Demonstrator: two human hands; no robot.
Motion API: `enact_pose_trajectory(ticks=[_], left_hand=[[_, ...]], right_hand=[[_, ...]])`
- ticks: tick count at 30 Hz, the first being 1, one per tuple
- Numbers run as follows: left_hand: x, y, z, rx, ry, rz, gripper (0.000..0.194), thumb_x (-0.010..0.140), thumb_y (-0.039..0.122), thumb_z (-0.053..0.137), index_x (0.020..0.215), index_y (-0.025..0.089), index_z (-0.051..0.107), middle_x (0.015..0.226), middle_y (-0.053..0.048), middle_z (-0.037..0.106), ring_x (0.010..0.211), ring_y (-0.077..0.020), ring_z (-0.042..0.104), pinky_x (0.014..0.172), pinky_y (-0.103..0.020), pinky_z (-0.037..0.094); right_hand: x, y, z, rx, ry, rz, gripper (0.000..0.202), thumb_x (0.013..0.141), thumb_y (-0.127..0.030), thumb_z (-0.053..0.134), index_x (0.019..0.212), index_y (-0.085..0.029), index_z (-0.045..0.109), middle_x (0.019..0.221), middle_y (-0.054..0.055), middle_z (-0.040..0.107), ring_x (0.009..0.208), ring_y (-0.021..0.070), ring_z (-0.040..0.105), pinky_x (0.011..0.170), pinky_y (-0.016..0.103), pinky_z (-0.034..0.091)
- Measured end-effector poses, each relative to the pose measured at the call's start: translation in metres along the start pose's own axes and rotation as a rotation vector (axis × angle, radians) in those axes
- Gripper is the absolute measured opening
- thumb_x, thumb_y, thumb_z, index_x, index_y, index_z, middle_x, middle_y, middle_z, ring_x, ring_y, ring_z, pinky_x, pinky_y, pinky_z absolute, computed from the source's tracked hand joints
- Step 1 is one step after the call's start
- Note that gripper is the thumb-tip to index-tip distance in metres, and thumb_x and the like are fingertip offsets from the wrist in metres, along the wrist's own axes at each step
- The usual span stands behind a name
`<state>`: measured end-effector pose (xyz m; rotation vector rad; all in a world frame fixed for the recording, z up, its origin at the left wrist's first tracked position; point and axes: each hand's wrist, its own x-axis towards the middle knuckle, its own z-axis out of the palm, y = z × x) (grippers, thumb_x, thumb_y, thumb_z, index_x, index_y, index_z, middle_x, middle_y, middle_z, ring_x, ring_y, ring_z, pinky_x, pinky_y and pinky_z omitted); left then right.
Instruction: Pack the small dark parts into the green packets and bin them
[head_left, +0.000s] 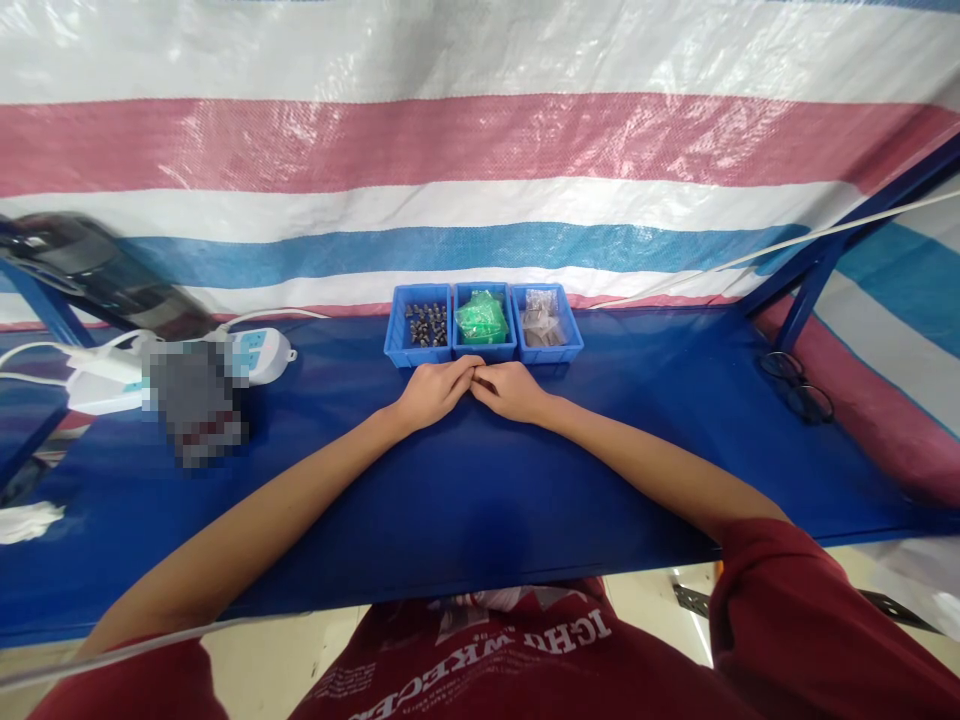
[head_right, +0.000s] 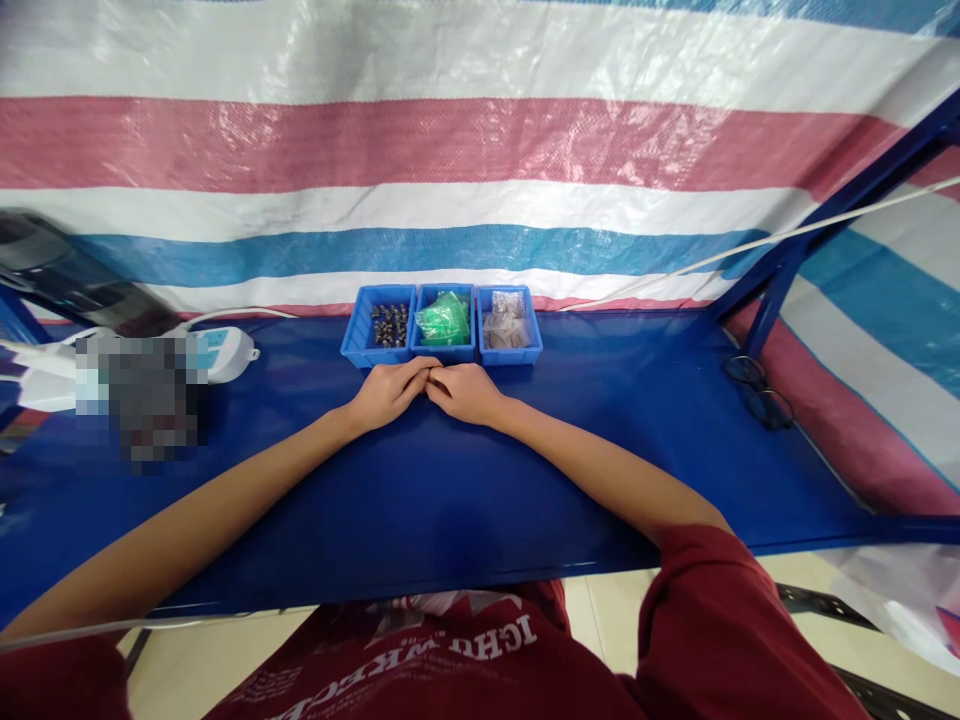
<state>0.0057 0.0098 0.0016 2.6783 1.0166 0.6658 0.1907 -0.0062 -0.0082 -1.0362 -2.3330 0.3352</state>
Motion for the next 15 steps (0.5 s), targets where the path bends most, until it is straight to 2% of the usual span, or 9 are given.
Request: enact_pose_trajectory(ticks=[15], left_hand=[[-0.0004,0.0006,-0.0001,0.004,0.001,-0.007,0.033,0.098,0.031,0.03,0.12,0.018,0.052,0.098,-0.003,0.069,0.078,-0.0145,0.066,0.069,-0.023,0.047]], right_hand=[[0.0,-0.0007,-0.0005,0.003,-0.011,0.007,0.02,0.091,-0.023,0.049,0.076,-0.015,0.059,0.071,0.004,0.064,0.063,0.0132,0.055,0.063,0.024,0.033]])
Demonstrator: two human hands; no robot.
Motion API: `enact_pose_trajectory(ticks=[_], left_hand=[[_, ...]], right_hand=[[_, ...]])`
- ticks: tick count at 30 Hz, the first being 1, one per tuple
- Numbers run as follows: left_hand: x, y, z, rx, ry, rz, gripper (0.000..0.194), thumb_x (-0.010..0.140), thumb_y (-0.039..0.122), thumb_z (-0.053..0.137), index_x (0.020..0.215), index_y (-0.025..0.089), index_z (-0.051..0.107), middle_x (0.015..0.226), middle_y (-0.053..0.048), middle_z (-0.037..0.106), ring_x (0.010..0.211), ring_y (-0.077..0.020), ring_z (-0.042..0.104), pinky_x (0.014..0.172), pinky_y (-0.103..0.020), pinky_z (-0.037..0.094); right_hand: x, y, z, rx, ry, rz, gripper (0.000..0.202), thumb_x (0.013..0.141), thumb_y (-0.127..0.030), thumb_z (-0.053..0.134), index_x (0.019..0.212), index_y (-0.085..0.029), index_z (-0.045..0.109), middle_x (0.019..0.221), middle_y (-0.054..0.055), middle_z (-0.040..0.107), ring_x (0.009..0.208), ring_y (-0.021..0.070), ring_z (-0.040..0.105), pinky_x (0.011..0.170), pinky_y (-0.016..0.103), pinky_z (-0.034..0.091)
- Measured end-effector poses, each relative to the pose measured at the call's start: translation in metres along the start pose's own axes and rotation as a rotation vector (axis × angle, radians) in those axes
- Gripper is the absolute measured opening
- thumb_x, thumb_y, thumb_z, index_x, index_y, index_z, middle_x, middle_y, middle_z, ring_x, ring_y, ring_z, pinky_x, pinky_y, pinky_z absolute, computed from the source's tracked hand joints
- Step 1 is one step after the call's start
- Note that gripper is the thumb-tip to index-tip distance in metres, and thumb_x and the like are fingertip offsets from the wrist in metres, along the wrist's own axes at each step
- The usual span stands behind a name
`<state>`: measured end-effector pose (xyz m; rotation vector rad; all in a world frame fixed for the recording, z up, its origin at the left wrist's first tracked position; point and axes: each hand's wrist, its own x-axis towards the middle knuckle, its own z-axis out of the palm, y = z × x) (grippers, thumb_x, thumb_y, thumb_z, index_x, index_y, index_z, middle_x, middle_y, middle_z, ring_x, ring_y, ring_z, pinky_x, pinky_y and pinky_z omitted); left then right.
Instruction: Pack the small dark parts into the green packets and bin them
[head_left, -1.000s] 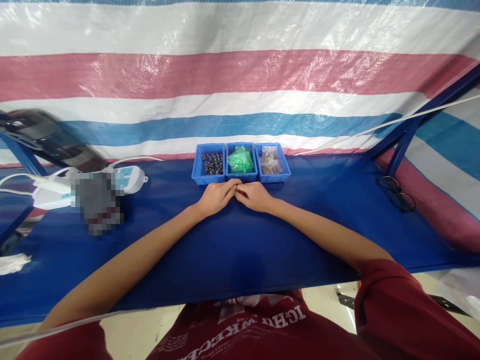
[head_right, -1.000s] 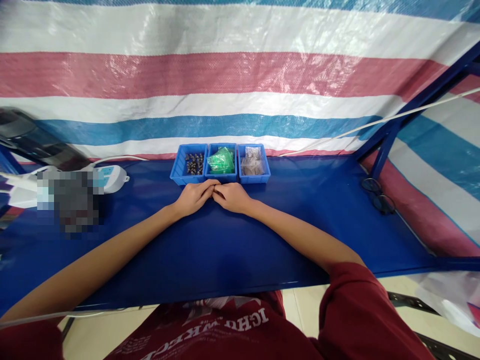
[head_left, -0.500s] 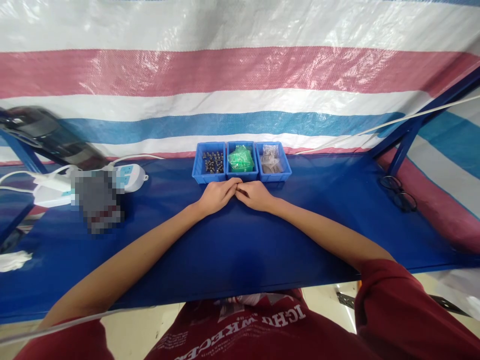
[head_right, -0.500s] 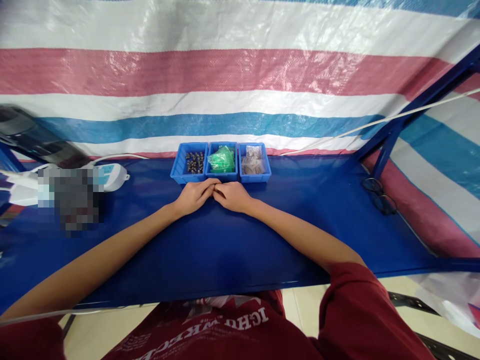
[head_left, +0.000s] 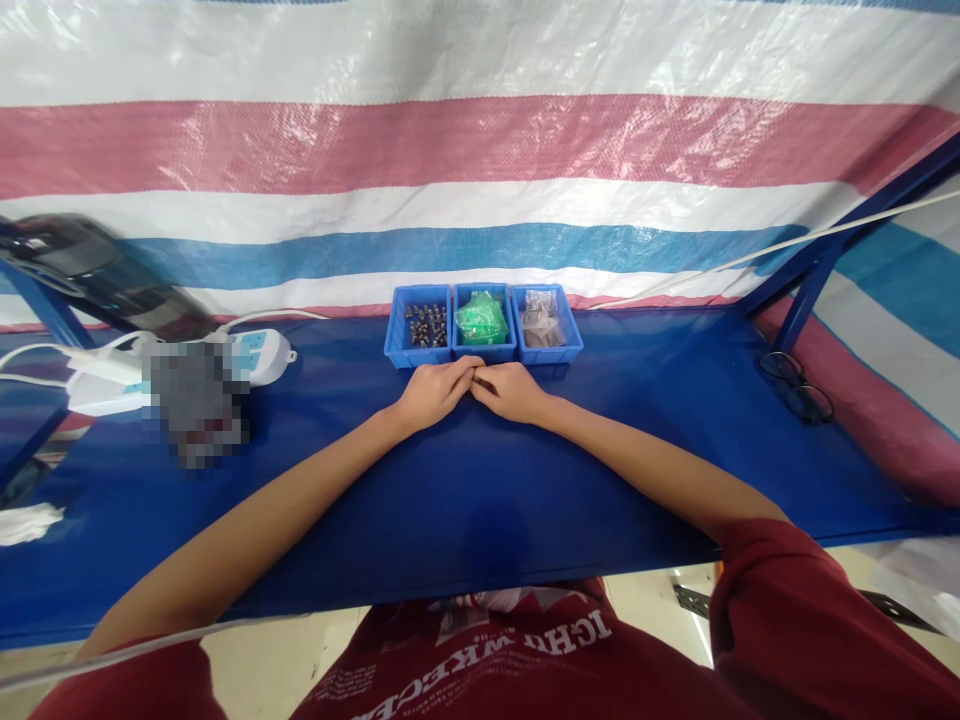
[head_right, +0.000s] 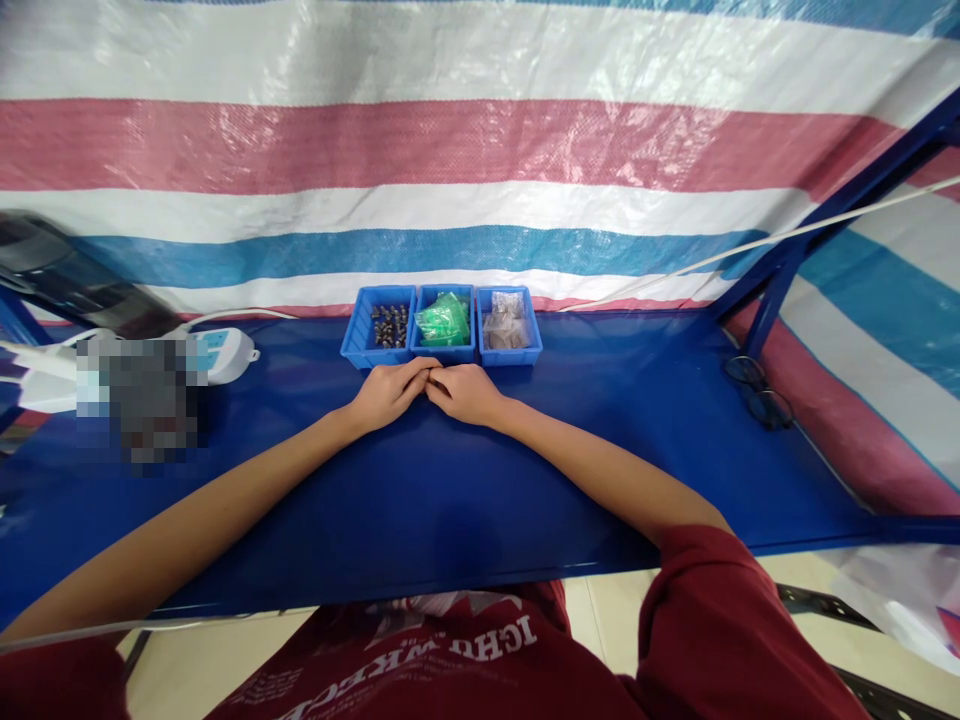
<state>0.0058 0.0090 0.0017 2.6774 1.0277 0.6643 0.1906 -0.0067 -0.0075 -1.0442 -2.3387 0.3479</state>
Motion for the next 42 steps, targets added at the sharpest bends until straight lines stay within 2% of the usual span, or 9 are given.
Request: enact_pose_trajectory(ticks=[18,29,42], left_hand=[[0.0009,0.0023,-0.0006,0.01,0.055,-0.064,0.033,0.099,0.037,0.031,0.104,0.019,0.058,0.085,-0.001,0.068,0.072,-0.013,0.063,0.066,-0.022,0.044],[0.0014,0.0057,-0.0032,-0.01,0.059,-0.093,0.031,0.098,0.037,0.033,0.11,0.019,0.056,0.095,-0.001,0.069,0.077,-0.0127,0.065,0.067,-0.021,0.045],[0.0012,0.0074,-0.0053,-0.009,0.063,-0.11,0.032,0.097,0.038,0.034,0.113,0.02,0.054,0.093,-0.001,0.069,0.075,-0.0138,0.066,0.066,-0.022,0.046]], right_hand=[[-0.0003,-0.0007,0.0,0.015,0.062,0.022,0.022,0.092,-0.023,0.045,0.078,-0.014,0.059,0.068,0.003,0.062,0.059,0.0122,0.052,0.062,0.024,0.034],[0.0001,-0.0003,0.0015,-0.025,0.053,0.021,0.022,0.093,-0.023,0.045,0.08,-0.014,0.061,0.071,0.004,0.064,0.061,0.013,0.055,0.062,0.024,0.033],[0.0007,-0.0019,0.0009,-0.016,0.036,0.039,0.021,0.093,-0.022,0.046,0.081,-0.014,0.062,0.073,0.005,0.065,0.063,0.0139,0.057,0.063,0.024,0.035]])
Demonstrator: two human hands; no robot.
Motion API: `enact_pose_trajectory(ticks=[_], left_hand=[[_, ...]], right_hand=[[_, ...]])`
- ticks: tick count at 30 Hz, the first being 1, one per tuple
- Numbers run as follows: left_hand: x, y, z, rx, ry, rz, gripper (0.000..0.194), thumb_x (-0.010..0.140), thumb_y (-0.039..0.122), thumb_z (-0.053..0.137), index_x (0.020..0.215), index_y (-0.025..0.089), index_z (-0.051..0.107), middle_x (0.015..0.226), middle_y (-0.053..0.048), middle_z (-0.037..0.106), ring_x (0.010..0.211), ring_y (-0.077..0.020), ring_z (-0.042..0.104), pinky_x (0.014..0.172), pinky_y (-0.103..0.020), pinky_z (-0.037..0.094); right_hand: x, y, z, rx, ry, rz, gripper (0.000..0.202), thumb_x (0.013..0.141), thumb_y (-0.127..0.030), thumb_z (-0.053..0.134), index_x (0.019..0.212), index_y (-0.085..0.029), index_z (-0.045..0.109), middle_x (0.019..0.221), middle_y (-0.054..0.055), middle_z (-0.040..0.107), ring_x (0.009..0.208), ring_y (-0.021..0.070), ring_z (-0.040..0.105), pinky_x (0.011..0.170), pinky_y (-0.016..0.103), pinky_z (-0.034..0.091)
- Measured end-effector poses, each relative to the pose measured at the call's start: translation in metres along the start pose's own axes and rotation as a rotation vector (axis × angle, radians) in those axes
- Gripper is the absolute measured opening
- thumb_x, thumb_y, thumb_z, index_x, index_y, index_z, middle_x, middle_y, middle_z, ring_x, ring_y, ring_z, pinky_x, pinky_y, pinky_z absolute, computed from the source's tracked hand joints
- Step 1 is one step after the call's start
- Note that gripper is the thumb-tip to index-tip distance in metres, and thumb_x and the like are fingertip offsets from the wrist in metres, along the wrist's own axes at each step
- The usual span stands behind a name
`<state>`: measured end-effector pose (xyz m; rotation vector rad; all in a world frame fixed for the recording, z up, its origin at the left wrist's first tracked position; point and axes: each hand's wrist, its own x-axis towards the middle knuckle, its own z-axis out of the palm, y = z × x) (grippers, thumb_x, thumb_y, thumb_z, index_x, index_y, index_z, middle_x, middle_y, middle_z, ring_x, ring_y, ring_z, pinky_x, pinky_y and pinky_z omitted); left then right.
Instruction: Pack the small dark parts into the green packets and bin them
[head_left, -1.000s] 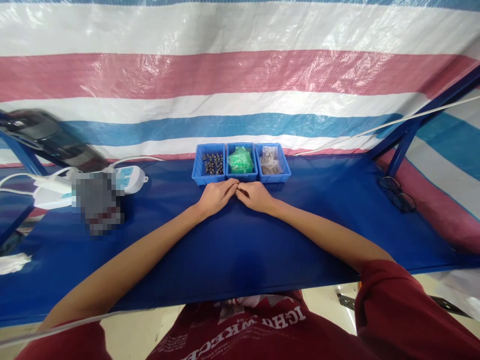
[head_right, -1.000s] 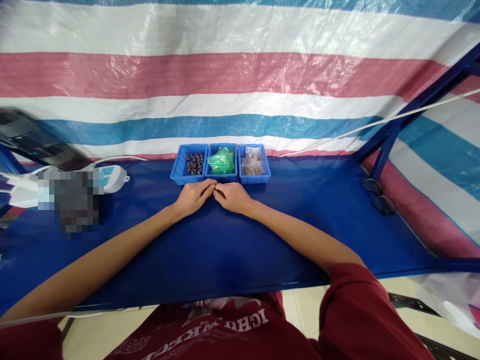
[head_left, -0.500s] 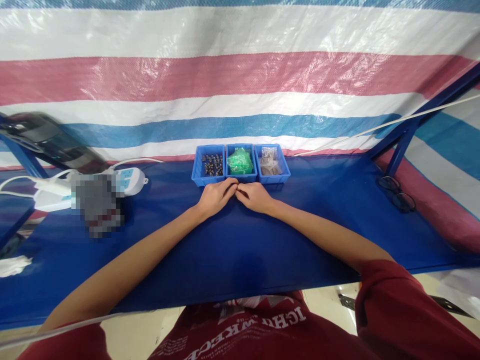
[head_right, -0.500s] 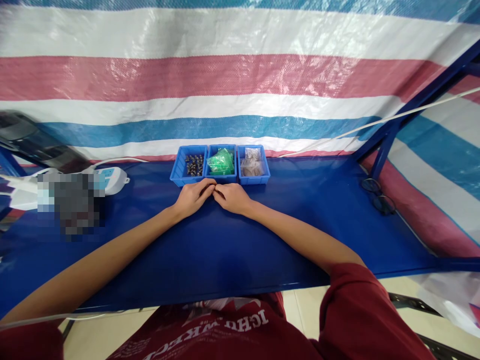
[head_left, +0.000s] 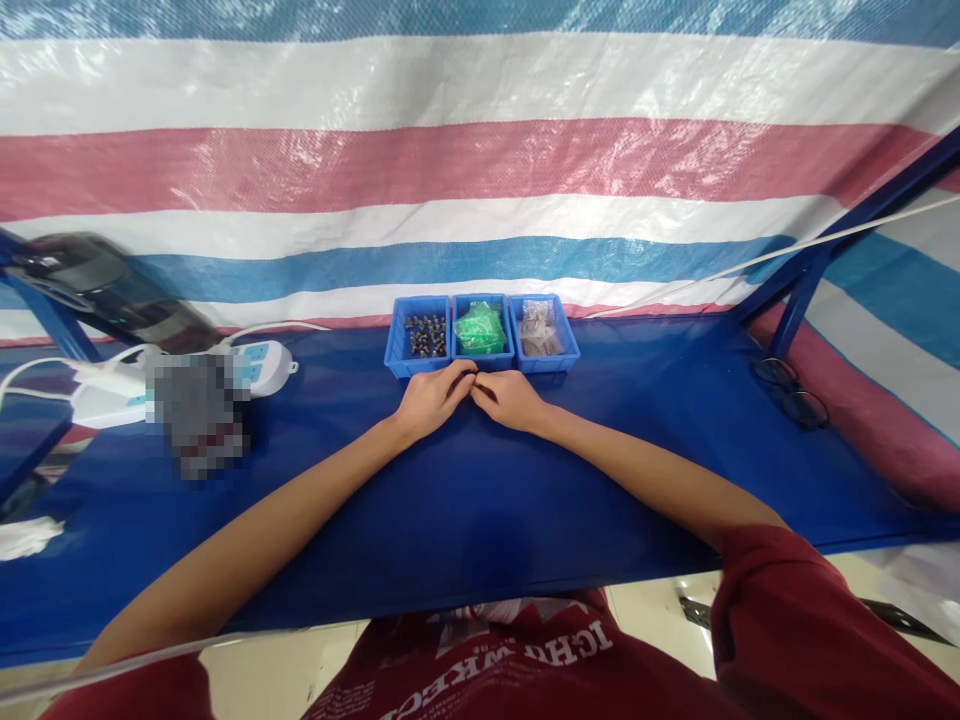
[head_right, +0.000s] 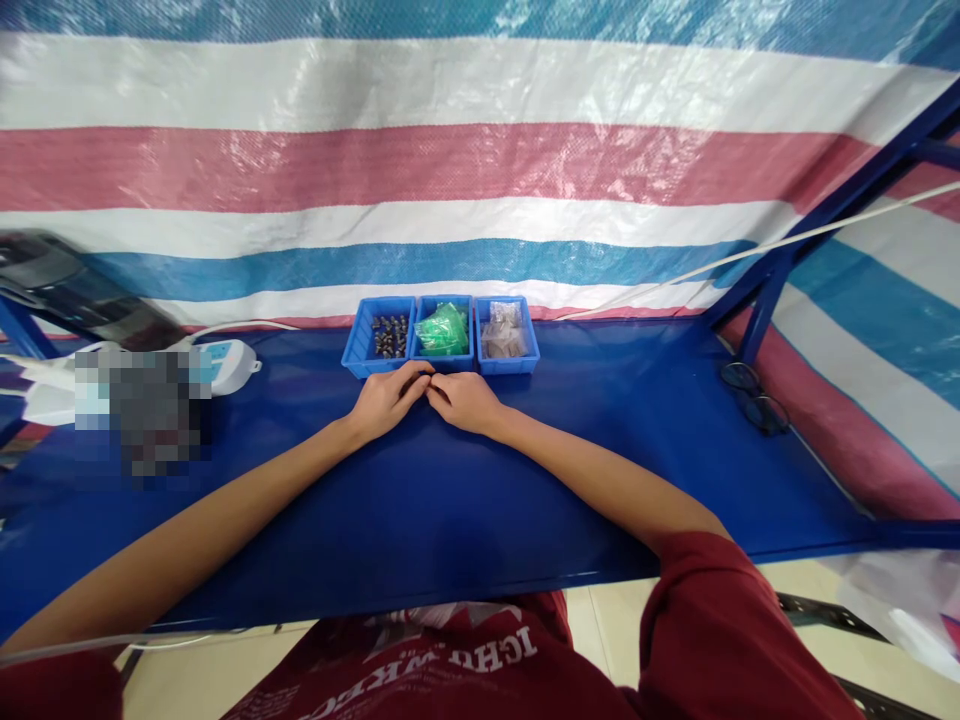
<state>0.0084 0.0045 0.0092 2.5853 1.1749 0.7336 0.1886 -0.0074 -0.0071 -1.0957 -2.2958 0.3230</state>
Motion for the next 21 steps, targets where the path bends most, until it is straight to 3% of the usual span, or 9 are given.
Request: enact_pose_trajectory(ticks=[21], left_hand=[[-0.001,-0.0024,0.002,0.021,0.009,0.025,0.03,0.098,0.036,0.035,0.114,0.02,0.055,0.096,-0.001,0.07,0.08,-0.0139,0.067,0.07,-0.022,0.046]], right_hand=[[0.0001,0.0005,0.0016,0.006,0.002,0.005,0.021,0.093,-0.021,0.045,0.083,-0.013,0.062,0.076,0.006,0.066,0.064,0.0141,0.057,0.064,0.024,0.036]])
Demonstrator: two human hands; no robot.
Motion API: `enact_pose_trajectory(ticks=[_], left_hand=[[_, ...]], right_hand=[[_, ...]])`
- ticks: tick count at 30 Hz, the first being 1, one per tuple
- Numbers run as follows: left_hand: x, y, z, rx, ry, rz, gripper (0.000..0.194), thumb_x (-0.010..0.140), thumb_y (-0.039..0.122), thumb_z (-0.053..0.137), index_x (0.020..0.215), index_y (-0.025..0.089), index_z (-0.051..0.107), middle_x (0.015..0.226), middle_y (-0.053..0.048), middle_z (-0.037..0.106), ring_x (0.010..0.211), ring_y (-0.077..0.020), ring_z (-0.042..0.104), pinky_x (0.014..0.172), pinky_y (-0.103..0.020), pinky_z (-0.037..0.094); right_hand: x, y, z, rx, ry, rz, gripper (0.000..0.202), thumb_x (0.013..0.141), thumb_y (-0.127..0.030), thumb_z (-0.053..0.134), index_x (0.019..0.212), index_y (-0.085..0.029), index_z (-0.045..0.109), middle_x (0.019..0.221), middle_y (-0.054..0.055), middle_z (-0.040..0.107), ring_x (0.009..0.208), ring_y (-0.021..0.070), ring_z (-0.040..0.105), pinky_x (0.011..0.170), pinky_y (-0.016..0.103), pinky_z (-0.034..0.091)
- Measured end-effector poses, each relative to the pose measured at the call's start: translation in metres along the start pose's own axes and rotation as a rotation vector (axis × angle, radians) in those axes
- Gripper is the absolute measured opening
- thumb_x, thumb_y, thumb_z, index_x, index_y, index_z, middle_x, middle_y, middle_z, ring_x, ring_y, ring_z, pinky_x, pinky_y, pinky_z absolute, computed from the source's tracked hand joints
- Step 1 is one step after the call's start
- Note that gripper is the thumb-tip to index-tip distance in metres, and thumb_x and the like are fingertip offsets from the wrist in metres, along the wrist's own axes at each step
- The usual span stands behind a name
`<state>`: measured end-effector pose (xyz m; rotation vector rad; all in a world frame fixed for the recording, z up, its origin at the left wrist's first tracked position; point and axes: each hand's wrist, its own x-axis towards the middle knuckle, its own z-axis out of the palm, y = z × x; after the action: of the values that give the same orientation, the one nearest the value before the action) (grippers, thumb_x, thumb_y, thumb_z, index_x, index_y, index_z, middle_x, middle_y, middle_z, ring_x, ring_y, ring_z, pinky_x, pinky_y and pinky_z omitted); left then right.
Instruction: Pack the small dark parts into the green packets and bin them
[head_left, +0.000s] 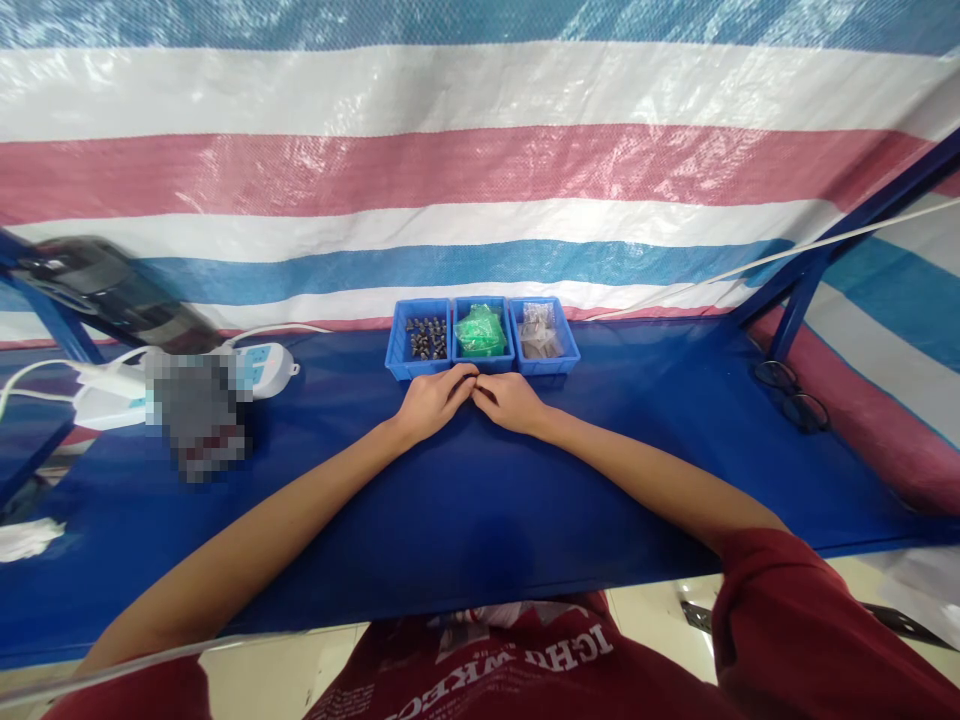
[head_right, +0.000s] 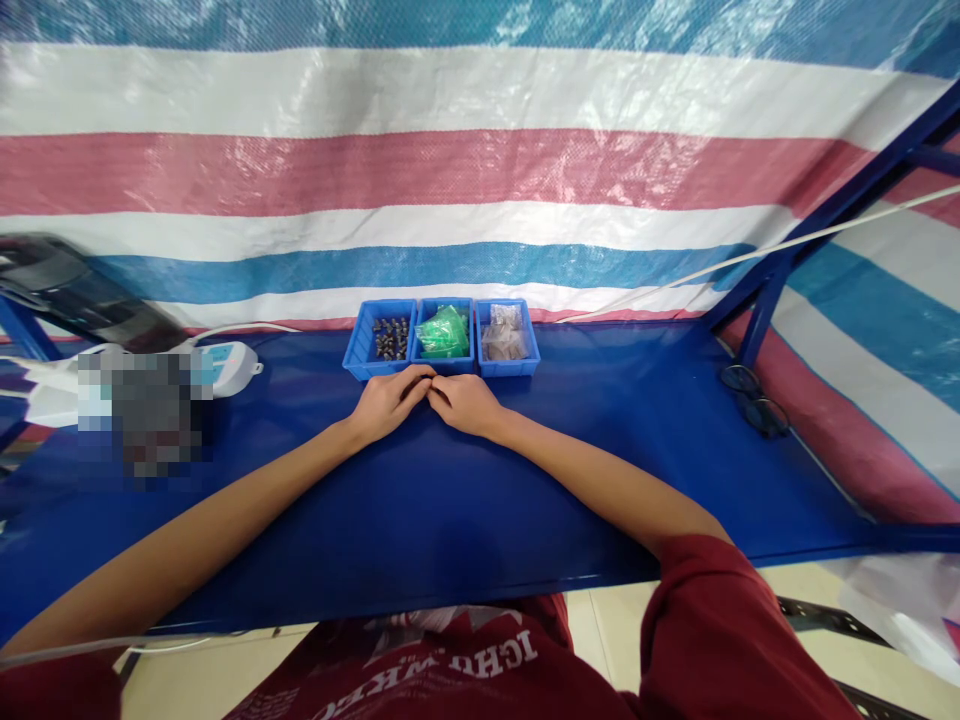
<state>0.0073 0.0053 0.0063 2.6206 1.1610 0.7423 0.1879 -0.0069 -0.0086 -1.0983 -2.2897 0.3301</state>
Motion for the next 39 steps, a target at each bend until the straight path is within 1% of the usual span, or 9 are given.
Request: enact_pose_trajectory(ticks=[5,8,13,17,22,26,30,34,39], left_hand=[[0.0,-0.001,0.001,0.011,0.026,-0.034,0.029,0.097,0.036,0.037,0.113,0.019,0.056,0.091,0.0,0.07,0.075,-0.0131,0.066,0.066,-0.021,0.046],[0.0,-0.002,0.002,0.002,0.058,-0.033,0.027,0.097,0.035,0.039,0.11,0.019,0.057,0.089,0.0,0.069,0.075,-0.0126,0.066,0.066,-0.021,0.046],[-0.002,-0.005,0.005,-0.055,0.116,0.022,0.027,0.095,0.034,0.045,0.113,0.019,0.057,0.096,-0.002,0.068,0.081,-0.0124,0.066,0.072,-0.021,0.049],[-0.004,-0.01,0.007,-0.103,0.187,0.103,0.025,0.094,0.032,0.048,0.111,0.018,0.059,0.097,-0.004,0.068,0.085,-0.0136,0.066,0.076,-0.023,0.051],[-0.005,-0.009,0.007,-0.135,0.23,0.136,0.024,0.094,0.031,0.047,0.11,0.018,0.06,0.102,-0.006,0.068,0.092,-0.0159,0.066,0.08,-0.027,0.054],[-0.005,-0.007,0.004,-0.131,0.251,0.138,0.022,0.094,0.03,0.048,0.108,0.018,0.061,0.101,-0.006,0.069,0.092,-0.0158,0.066,0.08,-0.027,0.054],[-0.005,-0.006,0.002,-0.126,0.263,0.144,0.022,0.094,0.029,0.048,0.108,0.018,0.06,0.1,-0.006,0.069,0.091,-0.0157,0.066,0.081,-0.027,0.055],[-0.006,-0.008,0.002,-0.125,0.265,0.147,0.022,0.094,0.029,0.047,0.109,0.018,0.06,0.099,-0.006,0.069,0.089,-0.0156,0.067,0.078,-0.027,0.055],[-0.006,-0.009,0.003,-0.124,0.274,0.157,0.02,0.093,0.026,0.05,0.109,0.019,0.059,0.1,-0.005,0.068,0.09,-0.0146,0.067,0.08,-0.026,0.055]], right_hand=[[0.0,0.0,-0.002,0.042,0.026,0.017,0.021,0.093,-0.021,0.045,0.081,-0.014,0.061,0.073,0.004,0.064,0.064,0.0139,0.057,0.065,0.024,0.036],[0.0,-0.001,-0.005,0.113,0.088,0.051,0.022,0.094,-0.023,0.043,0.084,-0.015,0.061,0.071,0.003,0.063,0.063,0.0128,0.056,0.065,0.023,0.037],[-0.001,0.001,-0.006,0.24,0.2,0.087,0.027,0.095,-0.028,0.041,0.087,-0.014,0.063,0.069,0.001,0.062,0.06,0.011,0.054,0.063,0.022,0.037],[-0.001,0.002,-0.006,0.277,0.192,0.072,0.029,0.096,-0.03,0.04,0.085,-0.015,0.063,0.067,0.0,0.059,0.059,0.0104,0.052,0.062,0.021,0.036],[-0.001,-0.001,-0.008,0.26,0.149,0.061,0.032,0.097,-0.031,0.037,0.081,-0.015,0.061,0.064,-0.001,0.056,0.059,0.0108,0.052,0.061,0.022,0.035],[-0.001,-0.002,-0.008,0.282,0.144,0.052,0.041,0.098,-0.032,0.031,0.077,-0.015,0.061,0.067,0.001,0.06,0.062,0.0115,0.056,0.064,0.023,0.038],[-0.001,-0.001,-0.003,0.287,0.2,0.056,0.05,0.099,-0.034,0.03,0.067,-0.015,0.064,0.063,0.003,0.062,0.06,0.0121,0.058,0.064,0.024,0.041],[-0.001,0.0,0.001,0.241,0.26,0.025,0.049,0.097,-0.033,0.033,0.067,-0.015,0.067,0.063,0.005,0.063,0.06,0.0133,0.059,0.063,0.025,0.043],[-0.001,0.003,0.007,0.171,0.314,-0.016,0.049,0.095,-0.028,0.038,0.056,-0.015,0.063,0.052,0.002,0.053,0.048,0.0102,0.049,0.051,0.024,0.037]])
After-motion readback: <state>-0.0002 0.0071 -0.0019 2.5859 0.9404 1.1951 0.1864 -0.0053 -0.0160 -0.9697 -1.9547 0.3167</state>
